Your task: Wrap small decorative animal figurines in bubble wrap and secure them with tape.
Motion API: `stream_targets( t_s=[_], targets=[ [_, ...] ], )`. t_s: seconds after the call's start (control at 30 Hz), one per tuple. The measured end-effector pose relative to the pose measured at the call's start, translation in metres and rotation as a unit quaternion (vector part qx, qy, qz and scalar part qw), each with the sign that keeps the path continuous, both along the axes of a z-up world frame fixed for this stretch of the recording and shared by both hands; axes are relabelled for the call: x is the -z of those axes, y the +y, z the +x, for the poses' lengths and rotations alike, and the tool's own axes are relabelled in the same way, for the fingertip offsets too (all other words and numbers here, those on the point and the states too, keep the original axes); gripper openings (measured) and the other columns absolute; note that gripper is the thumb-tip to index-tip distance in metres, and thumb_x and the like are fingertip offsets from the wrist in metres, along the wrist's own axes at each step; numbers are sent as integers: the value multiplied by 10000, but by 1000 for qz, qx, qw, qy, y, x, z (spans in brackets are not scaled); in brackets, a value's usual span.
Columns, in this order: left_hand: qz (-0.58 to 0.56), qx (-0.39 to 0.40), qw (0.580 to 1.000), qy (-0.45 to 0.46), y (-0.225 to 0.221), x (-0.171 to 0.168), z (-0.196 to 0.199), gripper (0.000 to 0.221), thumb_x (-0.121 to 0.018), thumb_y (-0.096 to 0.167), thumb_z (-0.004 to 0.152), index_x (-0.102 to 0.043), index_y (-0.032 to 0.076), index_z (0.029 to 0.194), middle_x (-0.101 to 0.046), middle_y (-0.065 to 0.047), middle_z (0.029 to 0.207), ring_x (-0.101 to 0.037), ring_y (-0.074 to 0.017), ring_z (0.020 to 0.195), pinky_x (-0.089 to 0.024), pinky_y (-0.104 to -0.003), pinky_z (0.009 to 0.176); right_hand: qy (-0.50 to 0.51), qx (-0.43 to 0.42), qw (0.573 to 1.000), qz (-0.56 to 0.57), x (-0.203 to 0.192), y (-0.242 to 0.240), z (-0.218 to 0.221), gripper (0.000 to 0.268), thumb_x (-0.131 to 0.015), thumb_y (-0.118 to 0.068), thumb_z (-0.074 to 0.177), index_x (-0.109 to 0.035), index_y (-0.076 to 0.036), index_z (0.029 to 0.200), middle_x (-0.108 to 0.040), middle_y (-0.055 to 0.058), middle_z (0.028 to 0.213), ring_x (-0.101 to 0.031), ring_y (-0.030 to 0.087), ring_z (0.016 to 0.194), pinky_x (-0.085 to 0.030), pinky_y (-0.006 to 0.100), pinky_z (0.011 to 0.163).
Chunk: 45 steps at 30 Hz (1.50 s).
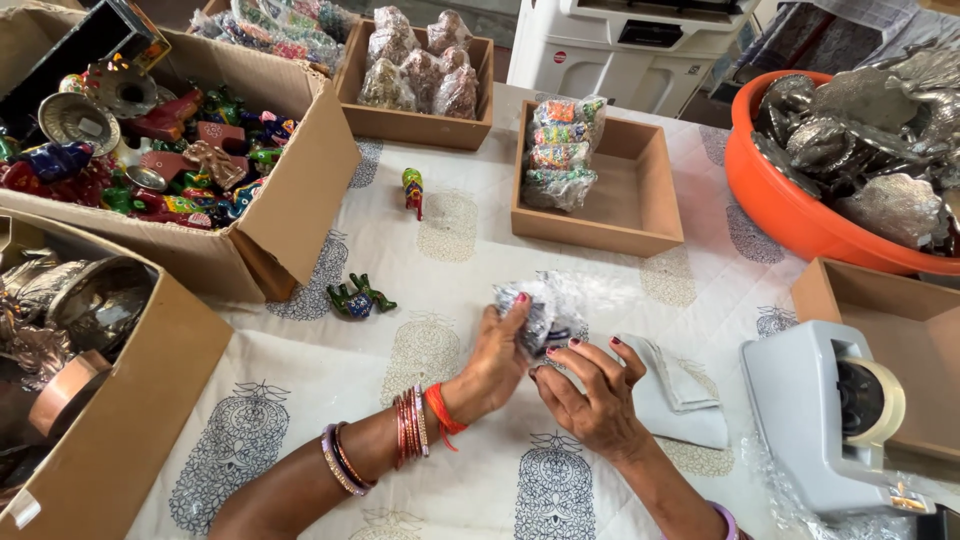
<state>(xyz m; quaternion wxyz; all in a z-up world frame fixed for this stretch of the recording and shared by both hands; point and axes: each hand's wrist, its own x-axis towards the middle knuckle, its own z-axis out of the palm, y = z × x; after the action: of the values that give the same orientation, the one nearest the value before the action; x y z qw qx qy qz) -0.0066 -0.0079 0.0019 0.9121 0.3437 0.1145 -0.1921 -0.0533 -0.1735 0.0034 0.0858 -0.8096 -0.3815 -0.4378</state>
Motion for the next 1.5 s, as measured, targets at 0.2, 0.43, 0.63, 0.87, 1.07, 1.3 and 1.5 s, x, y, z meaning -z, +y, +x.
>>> stream_targets(
  t_s=[0.2,0.43,0.63,0.87,1.07,1.3,1.5],
  targets=[
    [102,-72,979,-164,7,19,15,401,-595,286,992,-319,67,1183,-601,-109,1111,-628,-172,1023,-577,-352,841,17,-3,999,38,-20,4,1,229,-792,-400,899,-698,-217,998,-629,-15,1172,-532,201,1190,-241,486,1154],
    [305,-49,884,-352,11,22,14,437,-529,318,1064,-310,5,1276,-580,-129,1103,-578,-148,1009,-551,-333,844,107,-13,979,172,-27,-3,6,110,-773,-105,916,-705,-120,1002,-713,-17,1023,-684,157,966,-543,352,903],
    [332,-16,864,-377,13,19,15,416,-509,304,1071,-311,-2,1271,-590,-139,1104,-594,-162,989,-561,-341,829,226,-9,933,278,-38,-12,11,98,-601,-35,994,-666,-68,1059,-739,60,1106,-724,178,954,-599,285,832],
    [366,61,845,-384,13,25,10,340,-496,222,1094,-325,-32,1242,-611,-187,1041,-551,-192,895,-527,-371,777,397,-59,773,491,-112,-78,12,346,-556,-115,1064,-506,-19,1393,-738,182,1060,-704,156,837,-591,290,783],
    [275,48,821,-498,3,98,27,652,-531,90,1096,-60,-158,1472,-329,-163,1469,-406,-203,1296,-410,-332,1028,406,41,803,434,-162,-188,-35,261,-568,-118,1060,-592,11,1285,-723,150,1113,-710,145,914,-601,297,778],
    [387,265,832,-297,-7,69,-9,581,-596,205,1084,-279,-76,1482,-413,-188,811,-405,-230,717,-352,-371,617,349,130,710,598,-110,-305,-103,228,-596,-142,1073,-650,-17,1256,-732,94,1088,-653,102,813,-533,258,665],
    [352,281,843,-294,-13,47,-24,772,-649,250,981,-216,-123,1499,-499,-118,1010,-516,-197,998,-439,-285,944,457,274,762,368,-110,-312,-117,316,-607,-237,1012,-708,-35,1233,-782,89,1075,-668,112,815,-546,265,678]
  ],
)
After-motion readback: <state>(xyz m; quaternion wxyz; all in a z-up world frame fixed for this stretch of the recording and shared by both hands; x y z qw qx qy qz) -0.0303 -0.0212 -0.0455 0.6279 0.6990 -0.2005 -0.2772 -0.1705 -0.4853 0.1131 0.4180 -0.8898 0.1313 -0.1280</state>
